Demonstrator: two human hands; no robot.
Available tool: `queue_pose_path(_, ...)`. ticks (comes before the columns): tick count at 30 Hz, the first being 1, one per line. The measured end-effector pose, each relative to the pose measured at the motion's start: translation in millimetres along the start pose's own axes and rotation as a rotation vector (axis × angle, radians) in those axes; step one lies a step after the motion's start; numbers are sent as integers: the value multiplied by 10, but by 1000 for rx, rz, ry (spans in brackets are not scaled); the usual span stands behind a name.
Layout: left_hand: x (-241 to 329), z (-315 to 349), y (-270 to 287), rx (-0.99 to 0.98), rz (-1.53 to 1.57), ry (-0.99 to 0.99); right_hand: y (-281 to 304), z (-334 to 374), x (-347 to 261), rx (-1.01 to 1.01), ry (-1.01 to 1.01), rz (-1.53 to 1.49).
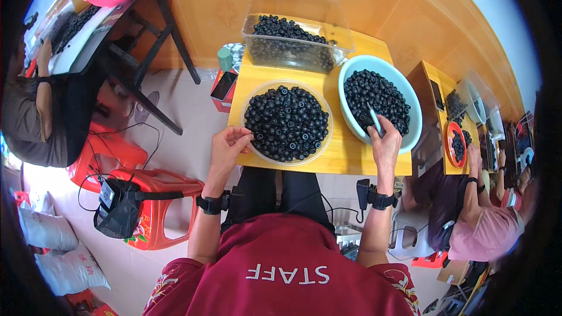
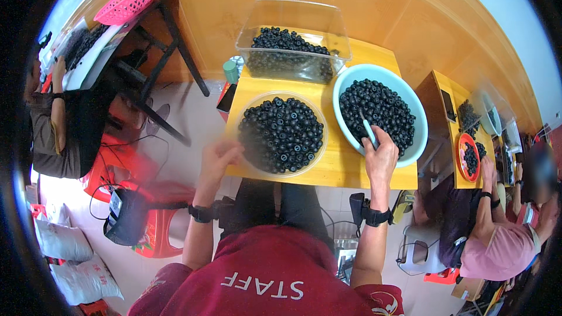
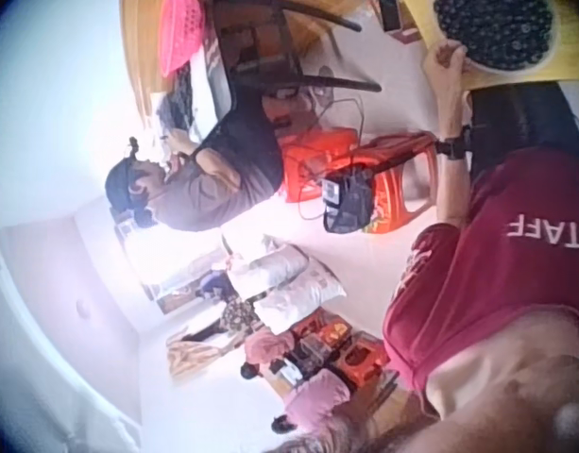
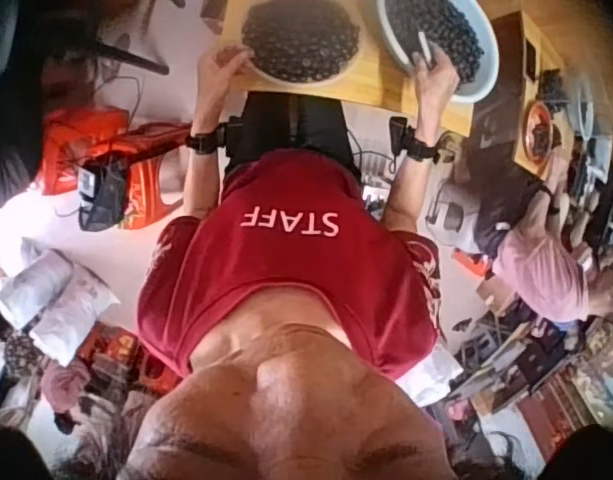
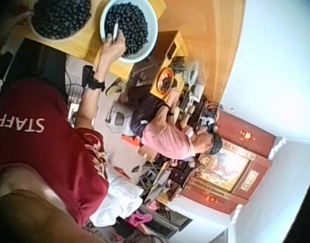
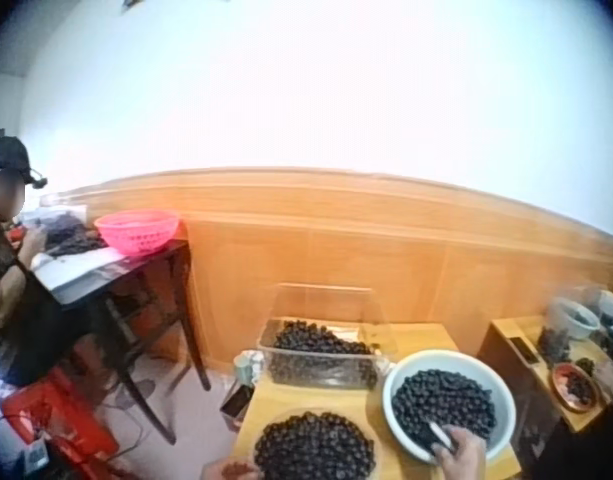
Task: Manually sorting and cleaning small black berries using fingers and a small picking tool.
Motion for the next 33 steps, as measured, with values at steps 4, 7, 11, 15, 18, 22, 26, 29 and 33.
queue_pose_path(4,22,-14,-39,39,-141,-84,-31,105,-90,17,-51,-47)
queue_pose_path(7,-43,-83,-106,53,-253,-186,-43,252,-177,98,18,-119)
queue_pose_path(11,1,-146,-326,65,-379,-253,-67,454,-202,57,36,-147)
queue_pose_path(15,82,-120,-560,-6,-524,-356,-96,628,-182,-25,-34,-131)
queue_pose_path(18,-23,-132,-674,24,-691,-541,-135,719,-184,-47,-70,-182)
queue_pose_path(22,-46,-120,-720,66,-870,-607,-189,774,-176,-79,-67,-193)
queue_pose_path(26,-37,-137,-710,63,-862,-607,-201,809,-184,-77,-45,-219)
queue_pose_path(29,13,-149,-640,53,-700,-562,-194,827,-189,-110,-80,-203)
queue_pose_path(33,121,-159,-587,-143,33,-286,-179,851,-164,-97,-72,-246)
Point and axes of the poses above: each hand's wrist, its own z-axis away from the middle knuckle, its own y-axis out of the back of the hand, x = y × z, the point moved 1 cm from there along -z, towards the middle knuckle, and after that the axes turned 11 degrees about -z, right-handed, at the moved point
